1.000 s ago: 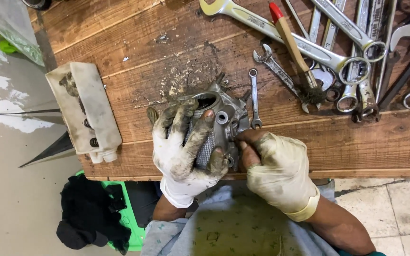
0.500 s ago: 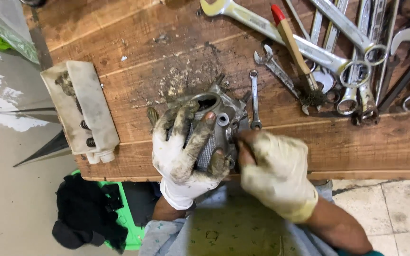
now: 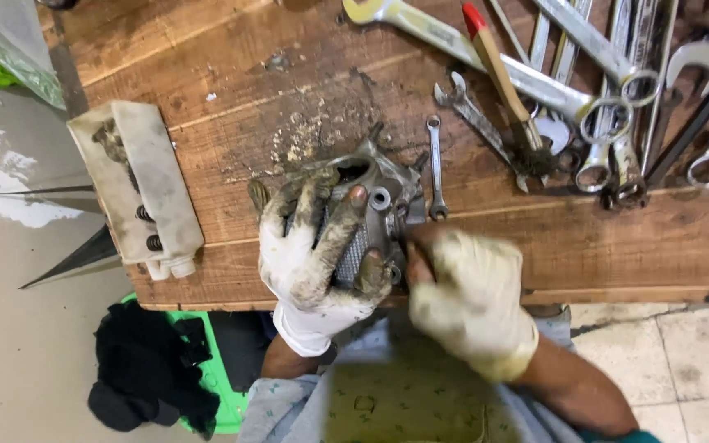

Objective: The person holds a metal mechanical part and repeatedly scrubs its surface with a small wire brush. The person rotates the part to access different areas while continuing to scrub. The work is performed on a wooden workbench with various tools visible nearby.

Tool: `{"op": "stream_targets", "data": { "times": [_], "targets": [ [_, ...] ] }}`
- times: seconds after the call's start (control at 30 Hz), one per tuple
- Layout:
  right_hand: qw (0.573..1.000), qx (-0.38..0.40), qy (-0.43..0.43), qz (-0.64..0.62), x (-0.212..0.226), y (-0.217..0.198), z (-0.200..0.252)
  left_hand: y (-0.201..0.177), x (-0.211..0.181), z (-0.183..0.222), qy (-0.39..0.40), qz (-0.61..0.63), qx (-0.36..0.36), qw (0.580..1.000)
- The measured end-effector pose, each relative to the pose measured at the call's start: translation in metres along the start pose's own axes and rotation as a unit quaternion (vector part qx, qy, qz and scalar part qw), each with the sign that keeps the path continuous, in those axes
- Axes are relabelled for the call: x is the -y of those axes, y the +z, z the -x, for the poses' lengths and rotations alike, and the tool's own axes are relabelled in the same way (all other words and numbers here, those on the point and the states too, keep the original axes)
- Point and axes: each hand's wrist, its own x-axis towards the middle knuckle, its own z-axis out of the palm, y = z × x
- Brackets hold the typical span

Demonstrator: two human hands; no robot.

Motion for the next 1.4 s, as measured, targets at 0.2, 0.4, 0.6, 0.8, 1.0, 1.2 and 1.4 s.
{"op": "stream_targets", "data": {
  "times": [0.2,0.4,0.6,0.8,1.0,1.2,1.4],
  "targets": [
    [0.999,0.027,-0.010,-0.026,-0.002,0.000,-0.005,0.000,0.001,-0.005,0.004,0.020,-0.022,1.000],
    [0.999,0.024,-0.003,-0.047,-0.003,0.002,-0.006,0.001,0.001,-0.003,0.003,0.009,-0.004,1.000],
    [0.998,0.038,0.021,-0.039,-0.008,0.005,-0.023,0.003,0.000,0.000,-0.004,0.004,-0.011,1.000],
    [0.983,0.060,0.156,-0.073,-0.015,-0.010,-0.014,0.002,0.000,-0.001,-0.001,-0.004,-0.027,1.000],
    [0.938,0.009,0.228,-0.259,-0.028,-0.001,0.015,0.000,0.001,0.000,-0.027,0.001,0.008,1.000],
    [0.969,0.107,0.180,-0.132,-0.028,-0.010,-0.005,0.002,0.004,-0.001,-0.036,0.002,0.033,0.999],
    [0.957,0.185,0.188,-0.118,-0.036,0.001,-0.010,0.003,0.007,0.004,-0.051,-0.007,0.057,0.997]
  ]
}}
